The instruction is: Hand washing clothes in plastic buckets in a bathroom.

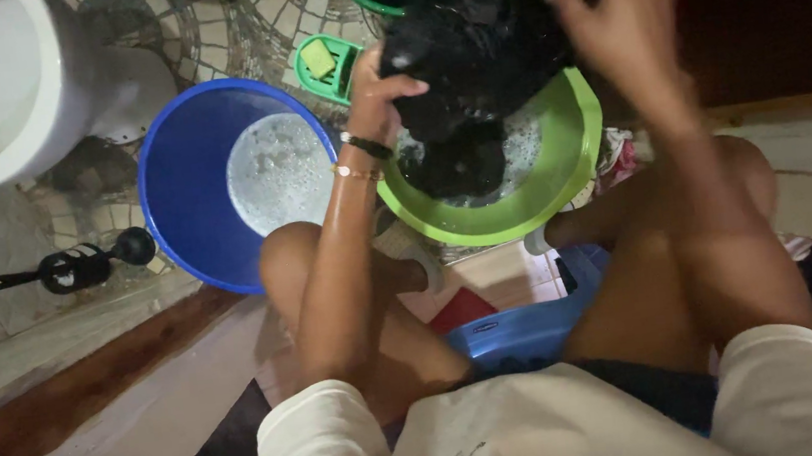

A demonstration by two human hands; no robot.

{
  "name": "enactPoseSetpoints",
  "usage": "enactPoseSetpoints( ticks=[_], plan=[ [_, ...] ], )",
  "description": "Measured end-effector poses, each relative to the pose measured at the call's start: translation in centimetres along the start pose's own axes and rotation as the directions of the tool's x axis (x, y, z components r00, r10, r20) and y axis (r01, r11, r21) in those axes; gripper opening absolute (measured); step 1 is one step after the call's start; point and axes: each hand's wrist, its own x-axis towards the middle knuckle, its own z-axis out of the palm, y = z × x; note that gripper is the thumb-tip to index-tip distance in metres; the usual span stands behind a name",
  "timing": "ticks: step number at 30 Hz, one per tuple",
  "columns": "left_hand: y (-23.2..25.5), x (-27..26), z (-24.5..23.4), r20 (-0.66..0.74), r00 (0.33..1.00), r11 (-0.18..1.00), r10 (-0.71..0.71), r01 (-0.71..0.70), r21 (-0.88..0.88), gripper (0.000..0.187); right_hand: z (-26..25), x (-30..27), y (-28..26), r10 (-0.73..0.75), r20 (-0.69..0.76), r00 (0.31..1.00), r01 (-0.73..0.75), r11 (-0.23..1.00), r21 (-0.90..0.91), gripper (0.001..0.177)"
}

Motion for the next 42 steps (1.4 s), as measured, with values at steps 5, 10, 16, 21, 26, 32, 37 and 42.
enactPoseSetpoints(
  ticks=[5,10,16,21,26,32,37,42],
  plan=[
    [-2.2,0.3,1.1,0.125,0.988,0.944,-0.095,0.05,0.325,0.03,1.6,0.4,-4.6,-0.308,0.188,0.933,0.272,0.942,0.197,0.037],
    [-4.3,0.3,1.0,0.122,0.984,0.837,-0.128,0.042,0.546,0.012,3.3,-0.2,-3.7,-0.376,0.377,0.847,0.322,0.926,0.198,0.03],
    [-2.3,0.1,1.6,0.046,0.998,0.8,-0.049,0.012,0.599,0.025,3.7,-0.4,-4.9,-0.359,0.45,0.817,0.344,0.931,0.119,0.031],
    [-1.7,-0.1,2.3,0.006,1.0,0.795,0.023,-0.022,0.607,0.023,3.5,-0.6,-8.3,-0.365,0.491,0.791,0.39,0.919,0.055,0.031],
    [-1.0,-0.5,2.4,-0.027,0.998,0.759,0.061,-0.029,0.65,0.025,4.4,-1.4,-9.0,-0.437,0.473,0.765,0.469,0.881,0.055,0.023],
    [2.6,-0.7,4.9,-0.195,0.949,0.641,0.25,-0.011,0.767,0.03,4.2,-0.3,-8.7,-0.535,0.358,0.765,0.475,0.845,0.247,0.02],
    [2.8,-1.3,4.6,-0.213,0.856,0.564,0.471,-0.107,0.818,0.031,3.7,0.1,-7.5,-0.468,0.321,0.823,0.408,0.881,0.238,0.021],
    [4.1,-1.5,6.4,0.098,0.855,0.382,0.509,-0.327,0.865,0.031,2.8,0.3,-7.3,-0.366,0.228,0.903,0.311,0.919,0.242,0.021]
  ],
)
